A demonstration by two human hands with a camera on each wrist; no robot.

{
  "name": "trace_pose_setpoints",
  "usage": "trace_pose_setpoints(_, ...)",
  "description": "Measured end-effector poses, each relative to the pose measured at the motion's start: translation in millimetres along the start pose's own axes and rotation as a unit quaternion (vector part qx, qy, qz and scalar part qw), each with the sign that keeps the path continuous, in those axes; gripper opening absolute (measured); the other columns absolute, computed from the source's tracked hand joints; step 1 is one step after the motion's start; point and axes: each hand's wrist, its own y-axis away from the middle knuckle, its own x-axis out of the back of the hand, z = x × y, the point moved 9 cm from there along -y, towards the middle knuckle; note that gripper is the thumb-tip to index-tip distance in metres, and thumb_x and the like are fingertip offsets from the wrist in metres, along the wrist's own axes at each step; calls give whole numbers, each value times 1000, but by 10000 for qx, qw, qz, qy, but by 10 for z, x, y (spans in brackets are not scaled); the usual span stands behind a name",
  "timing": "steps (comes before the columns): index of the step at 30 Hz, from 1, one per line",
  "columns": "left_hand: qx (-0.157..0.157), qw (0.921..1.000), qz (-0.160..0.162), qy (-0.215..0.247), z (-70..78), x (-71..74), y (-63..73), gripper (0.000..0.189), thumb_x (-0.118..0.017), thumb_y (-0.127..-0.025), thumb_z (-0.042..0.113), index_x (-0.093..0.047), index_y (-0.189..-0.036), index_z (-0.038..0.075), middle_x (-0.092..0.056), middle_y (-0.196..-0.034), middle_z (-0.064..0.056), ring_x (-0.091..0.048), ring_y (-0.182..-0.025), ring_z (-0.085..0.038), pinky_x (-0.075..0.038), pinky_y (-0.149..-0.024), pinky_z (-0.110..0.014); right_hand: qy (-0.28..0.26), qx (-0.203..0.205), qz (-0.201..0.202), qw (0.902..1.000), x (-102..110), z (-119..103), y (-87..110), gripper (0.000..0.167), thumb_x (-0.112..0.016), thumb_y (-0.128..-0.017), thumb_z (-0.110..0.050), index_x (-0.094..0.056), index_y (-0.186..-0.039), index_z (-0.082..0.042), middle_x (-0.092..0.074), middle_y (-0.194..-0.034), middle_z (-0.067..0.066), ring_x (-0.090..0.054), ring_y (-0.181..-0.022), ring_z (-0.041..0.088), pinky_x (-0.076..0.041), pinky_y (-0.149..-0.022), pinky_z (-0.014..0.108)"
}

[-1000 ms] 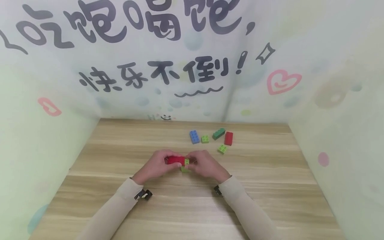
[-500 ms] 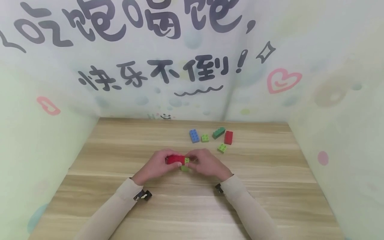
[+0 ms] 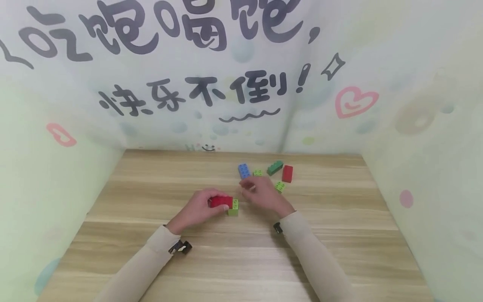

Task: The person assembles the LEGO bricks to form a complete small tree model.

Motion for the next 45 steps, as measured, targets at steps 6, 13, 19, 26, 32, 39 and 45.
trace_pose_setpoints(6, -106, 9999, 68, 28, 19, 20, -12, 33, -78, -98, 34, -76, -126, 17, -74, -122, -2, -66, -104, -13, -59, -84, -31, 40, -152, 533, 9985, 123, 66, -161, 35, -75, -100, -21, -70, -129, -2, -74, -123, 14, -70, -112, 30, -63, -91, 46)
trace_pose_setpoints(13, -261, 9996, 133, 36, 41, 25, -13, 31, -80, -96, 33, -77, -123, 17, -75, -120, -2, -66, -101, -12, -58, -82, -28, 395, -492, 643, 9959, 114, 189, -300, 47, -77, -99, -26, -64, -138, -4, -66, -138, 16, -63, -128, 37, -54, -108, 54)
trace_pose_setpoints(19, -192, 9997, 162, -42, 24, 14, -10, 31, -80, -97, 33, -77, -123, 18, -74, -124, -2, -66, -106, -13, -59, -85, -31, 523, -716, 559, 9945, 71, 319, -381, 47, -75, -100, -28, -64, -141, -7, -62, -142, 15, -61, -132, 36, -52, -111, 53)
trace_pose_setpoints(26, -137, 9998, 150, -28, 23, 16, 13, 30, -80, -97, 33, -77, -123, 19, -74, -125, -2, -66, -107, -15, -59, -85, -31, 770, -1122, -11, 9907, -50, 438, -448, 63, -73, -102, -31, -51, -156, -8, -58, -152, 17, -60, -133, 34, -52, -111, 53)
trace_pose_setpoints(32, -146, 9998, 144, -47, 34, 11, 23, 31, -79, -97, 34, -77, -123, 18, -74, -122, -3, -66, -103, -14, -58, -81, -28, 1150, -1163, -127, 9865, -110, 466, -509, 61, -74, -101, -28, -53, -153, -5, -62, -148, 17, -60, -132, 35, -50, -113, 54)
trace_pose_setpoints(39, -66, 9999, 129, -26, 20, 5, 21, 32, -79, -97, 35, -77, -124, 17, -74, -123, -3, -65, -103, -14, -58, -82, -30, 1195, -1247, 54, 9850, -107, 468, -538, 41, -75, -98, -17, -64, -137, -7, -68, -135, 14, -63, -121, 32, -54, -108, 52)
trace_pose_setpoints(45, -55, 9999, 101, -12, 13, 5, 14, 32, -79, -97, 35, -77, -124, 17, -74, -124, -3, -66, -104, -15, -58, -82, -29, 823, -1211, 170, 9891, -51, 419, -479, 40, -75, -97, -13, -65, -136, -9, -67, -139, 12, -63, -127, 32, -52, -112, 52)
